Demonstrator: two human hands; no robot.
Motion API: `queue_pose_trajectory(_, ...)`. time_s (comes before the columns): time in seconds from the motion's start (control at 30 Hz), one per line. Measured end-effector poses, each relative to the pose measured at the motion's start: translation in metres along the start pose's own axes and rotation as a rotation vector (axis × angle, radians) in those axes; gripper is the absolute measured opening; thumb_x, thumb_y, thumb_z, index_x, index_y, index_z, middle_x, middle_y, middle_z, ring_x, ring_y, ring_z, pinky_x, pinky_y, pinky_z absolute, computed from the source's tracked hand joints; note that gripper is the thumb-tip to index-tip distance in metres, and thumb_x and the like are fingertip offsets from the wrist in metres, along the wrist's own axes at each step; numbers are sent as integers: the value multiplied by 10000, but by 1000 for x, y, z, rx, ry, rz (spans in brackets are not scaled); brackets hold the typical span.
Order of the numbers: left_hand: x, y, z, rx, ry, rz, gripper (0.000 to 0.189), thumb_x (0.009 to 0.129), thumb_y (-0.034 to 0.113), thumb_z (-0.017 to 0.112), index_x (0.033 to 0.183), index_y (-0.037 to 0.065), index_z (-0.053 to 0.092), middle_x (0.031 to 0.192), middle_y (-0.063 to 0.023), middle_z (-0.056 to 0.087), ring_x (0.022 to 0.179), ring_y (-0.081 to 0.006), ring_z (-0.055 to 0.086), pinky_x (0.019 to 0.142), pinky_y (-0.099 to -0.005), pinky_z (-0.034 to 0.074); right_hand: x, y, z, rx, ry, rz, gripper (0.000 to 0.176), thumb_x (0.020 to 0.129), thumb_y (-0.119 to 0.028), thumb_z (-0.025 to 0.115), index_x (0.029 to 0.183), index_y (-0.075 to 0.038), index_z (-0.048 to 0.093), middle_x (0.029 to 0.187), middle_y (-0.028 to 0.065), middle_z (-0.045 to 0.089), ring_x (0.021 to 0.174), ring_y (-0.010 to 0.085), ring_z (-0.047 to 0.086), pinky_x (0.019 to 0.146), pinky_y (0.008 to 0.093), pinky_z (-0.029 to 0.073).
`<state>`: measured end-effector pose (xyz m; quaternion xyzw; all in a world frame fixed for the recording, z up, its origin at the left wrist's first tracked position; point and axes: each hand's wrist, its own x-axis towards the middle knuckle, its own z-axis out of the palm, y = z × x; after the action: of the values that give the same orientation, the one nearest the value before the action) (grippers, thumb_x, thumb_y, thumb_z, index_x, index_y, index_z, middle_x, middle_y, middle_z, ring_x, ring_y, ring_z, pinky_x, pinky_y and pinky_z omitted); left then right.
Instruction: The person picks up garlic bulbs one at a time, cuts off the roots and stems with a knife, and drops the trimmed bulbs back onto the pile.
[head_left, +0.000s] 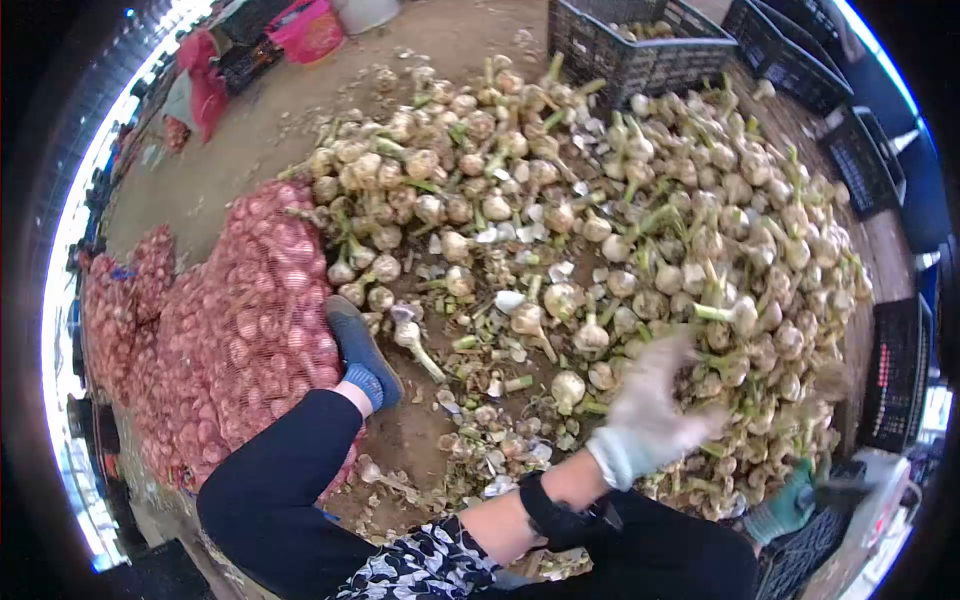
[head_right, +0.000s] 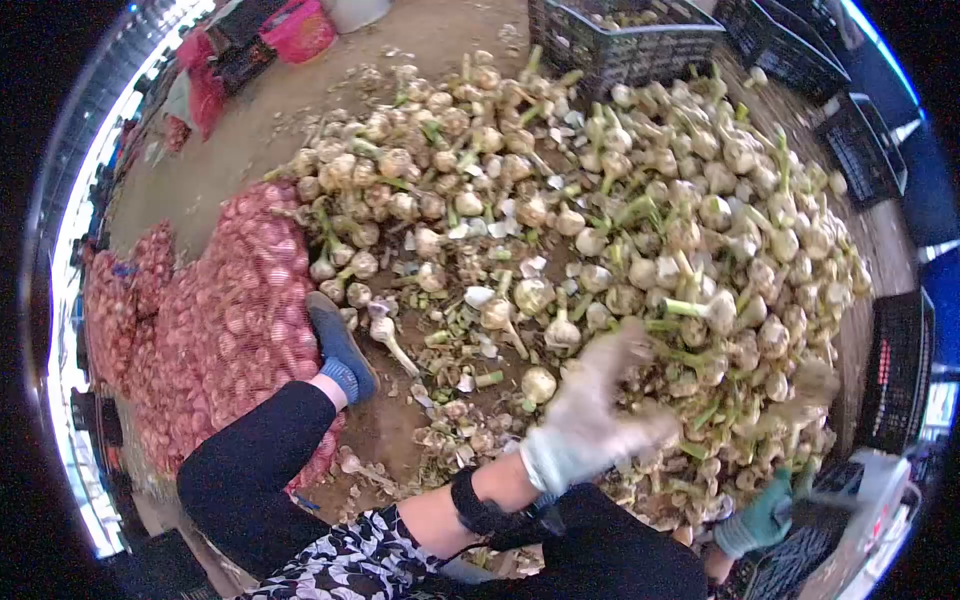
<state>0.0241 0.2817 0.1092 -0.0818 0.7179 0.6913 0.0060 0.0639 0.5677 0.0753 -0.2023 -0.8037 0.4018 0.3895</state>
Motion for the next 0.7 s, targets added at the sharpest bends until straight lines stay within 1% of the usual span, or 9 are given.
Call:
queue_pose_trajectory(0.1,4,-62,-72,123,468,-397,600,688,211,745,1151,-48,464,1050,-158,557,939,-253,576,842,-363,494,-9,1,7,77,-25,-232,266,882,-20,530,1140,35,572,1024,60,618,772,115,559,701,235,465)
queue_pose_trajectory(0.13,1,-115,-101,-178,730,-409,513,688,167,733,1083,-55,492,963,-131,573,817,-220,580,752,-331,497,-17,-2,6,-45,-188,365,270,875,-30,541,1140,4,580,1015,50,609,852,128,556,756,255,456)
queue_pose_trajectory(0.2,-9,-184,-162,130,1120,-345,441,676,142,721,1002,-65,509,897,-138,594,740,-173,571,603,-306,468,-47,22,32,10,-336,72,248,833,-18,603,1079,10,598,957,54,621,813,121,557,744,255,452)
queue_pose_trajectory(0.23,-8,-165,-182,228,1117,-759,462,667,173,735,982,-85,518,905,-158,610,732,-180,577,594,-321,467,-54,24,44,60,-379,156,231,813,-3,631,1040,31,605,926,58,630,798,127,563,740,258,450)
queue_pose_trajectory(0.37,-1,-269,-240,289,1115,-975,457,601,239,741,940,-29,591,856,-151,654,708,-265,629,640,-393,489,-74,-33,102,175,-586,-21,225,756,-8,669,976,-3,622,978,75,633,851,166,592,777,289,466)
queue_pose_trajectory(0.5,11,-275,-252,514,1074,-724,304,646,180,689,885,23,587,789,-112,647,702,-244,611,642,-367,470,-57,-63,148,13,-1015,-411,283,658,-37,720,931,-37,646,912,127,639,846,253,624,757,287,485)
queue_pose_trajectory(0.57,21,-279,-245,12,839,-316,229,712,68,637,933,35,588,852,-75,642,755,-149,591,656,-301,475,-63,-53,176,-34,-1165,-296,286,682,-85,719,953,-30,645,846,114,648,772,243,633,702,285,493)
queue_pose_trajectory(0.63,27,-193,-195,243,595,-340,192,782,49,572,973,54,581,912,-69,633,782,-141,583,686,-269,483,-85,-61,202,121,-1265,-67,292,705,-131,717,967,-27,641,775,123,641,679,240,626,637,291,492)
queue_pose_trajectory(0.7,24,-164,-165,149,391,-259,539,708,9,664,1213,32,479,970,-67,626,876,-183,598,803,-285,483,-97,-103,212,62,-1457,-218,273,698,-176,724,938,-71,646,752,134,626,657,259,628,597,324,488)
